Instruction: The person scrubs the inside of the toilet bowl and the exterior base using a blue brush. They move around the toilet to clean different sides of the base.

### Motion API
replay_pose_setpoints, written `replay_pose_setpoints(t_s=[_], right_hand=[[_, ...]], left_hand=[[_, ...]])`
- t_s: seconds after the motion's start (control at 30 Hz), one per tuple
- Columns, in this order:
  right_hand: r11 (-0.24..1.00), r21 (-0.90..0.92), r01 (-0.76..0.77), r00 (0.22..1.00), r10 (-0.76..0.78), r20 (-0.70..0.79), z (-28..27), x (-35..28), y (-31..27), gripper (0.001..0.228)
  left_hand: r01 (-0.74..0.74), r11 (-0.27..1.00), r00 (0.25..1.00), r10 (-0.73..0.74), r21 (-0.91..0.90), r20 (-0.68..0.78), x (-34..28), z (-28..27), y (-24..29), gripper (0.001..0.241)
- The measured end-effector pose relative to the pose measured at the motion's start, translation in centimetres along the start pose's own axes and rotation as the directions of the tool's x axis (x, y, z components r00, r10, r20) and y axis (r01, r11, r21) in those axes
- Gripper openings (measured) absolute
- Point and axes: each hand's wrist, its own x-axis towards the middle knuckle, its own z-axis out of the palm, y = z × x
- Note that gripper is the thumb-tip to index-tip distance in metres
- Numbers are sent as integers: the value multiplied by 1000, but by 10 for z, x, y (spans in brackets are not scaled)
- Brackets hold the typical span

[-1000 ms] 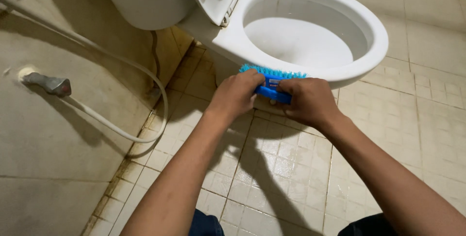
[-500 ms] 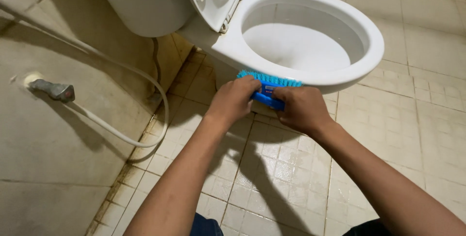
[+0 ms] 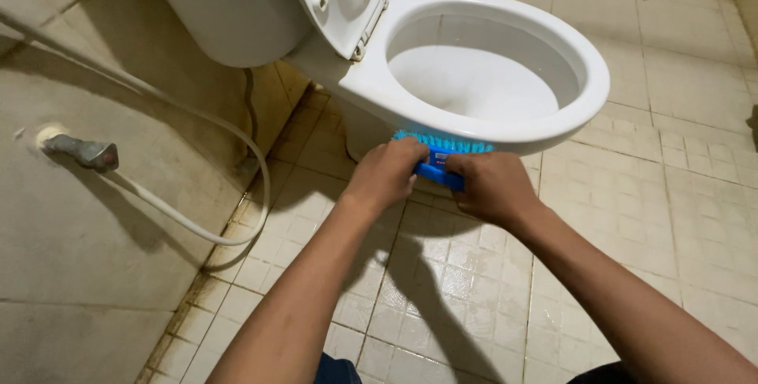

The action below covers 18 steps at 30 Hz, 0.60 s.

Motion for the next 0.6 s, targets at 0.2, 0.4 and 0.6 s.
replay_pose_setpoints(t_s=[0.2, 0.4, 0.6], right_hand=[[994, -77, -77, 996, 81, 45, -4, -8, 8, 25], [996, -86, -9, 998, 14, 58, 3, -17, 19, 22], [990, -130, -51, 991, 67, 116, -15, -23, 34, 13]], left_hand=[[-9, 1000, 999, 9, -14, -45, 6, 3, 14, 27], [64, 998, 990, -64, 4, 124, 12, 11, 20, 19], [1, 1000, 998, 0, -20, 59, 18, 16, 35, 19]])
